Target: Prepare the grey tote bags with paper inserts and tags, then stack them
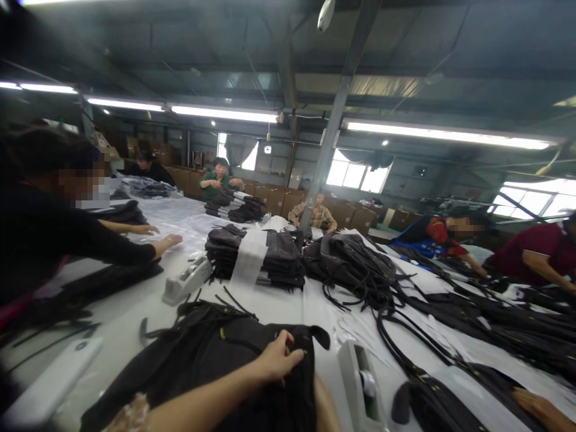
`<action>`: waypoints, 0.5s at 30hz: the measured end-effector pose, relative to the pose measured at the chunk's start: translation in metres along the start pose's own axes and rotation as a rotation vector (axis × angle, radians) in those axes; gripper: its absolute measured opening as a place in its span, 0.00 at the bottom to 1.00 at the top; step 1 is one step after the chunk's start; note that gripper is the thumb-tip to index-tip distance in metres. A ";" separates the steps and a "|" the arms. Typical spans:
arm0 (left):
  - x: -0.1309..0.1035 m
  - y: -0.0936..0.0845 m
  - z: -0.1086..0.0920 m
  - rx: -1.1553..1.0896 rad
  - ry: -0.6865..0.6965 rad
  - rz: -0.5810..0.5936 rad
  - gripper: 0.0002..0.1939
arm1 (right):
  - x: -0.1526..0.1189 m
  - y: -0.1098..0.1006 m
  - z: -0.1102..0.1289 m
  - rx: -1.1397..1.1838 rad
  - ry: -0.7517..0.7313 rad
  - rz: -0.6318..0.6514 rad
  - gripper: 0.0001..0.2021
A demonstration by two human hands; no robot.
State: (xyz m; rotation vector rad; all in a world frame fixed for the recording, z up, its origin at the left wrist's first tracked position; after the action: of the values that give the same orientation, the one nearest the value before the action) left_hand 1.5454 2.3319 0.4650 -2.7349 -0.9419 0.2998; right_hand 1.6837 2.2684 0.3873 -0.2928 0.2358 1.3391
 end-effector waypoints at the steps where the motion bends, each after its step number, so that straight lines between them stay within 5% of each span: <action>1: -0.005 -0.003 0.007 0.016 0.009 0.011 0.25 | 0.001 -0.006 -0.010 0.117 0.022 0.031 0.28; 3: -0.021 -0.024 0.023 0.098 0.048 0.008 0.24 | -0.002 -0.016 -0.024 0.297 0.037 0.083 0.33; 6: -0.057 -0.088 0.056 0.391 0.055 -0.167 0.24 | -0.010 -0.019 -0.024 0.235 -0.014 0.068 0.33; 10: -0.113 -0.179 0.120 0.744 -0.371 -0.443 0.36 | -0.015 0.004 -0.015 0.029 -0.140 0.039 0.30; 12: -0.132 -0.204 0.147 0.719 -0.521 -0.407 0.43 | -0.010 0.020 -0.017 0.084 -0.165 0.079 0.28; 15: -0.146 -0.223 0.165 0.519 -0.518 -0.328 0.43 | 0.001 0.036 -0.023 0.236 -0.165 0.113 0.27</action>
State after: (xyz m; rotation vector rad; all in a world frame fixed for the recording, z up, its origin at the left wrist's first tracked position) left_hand 1.2603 2.4367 0.3885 -2.0207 -1.2041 1.0533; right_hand 1.6490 2.2688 0.3625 0.0300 0.2721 1.4237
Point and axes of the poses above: each hand's wrist, its own x-axis towards the middle knuckle, its own y-axis out of the palm, z = x × y, the point moved 4 cm from there along x, towards the middle knuckle, and after that the axes turned 13 degrees about z, right-handed, at the moved point
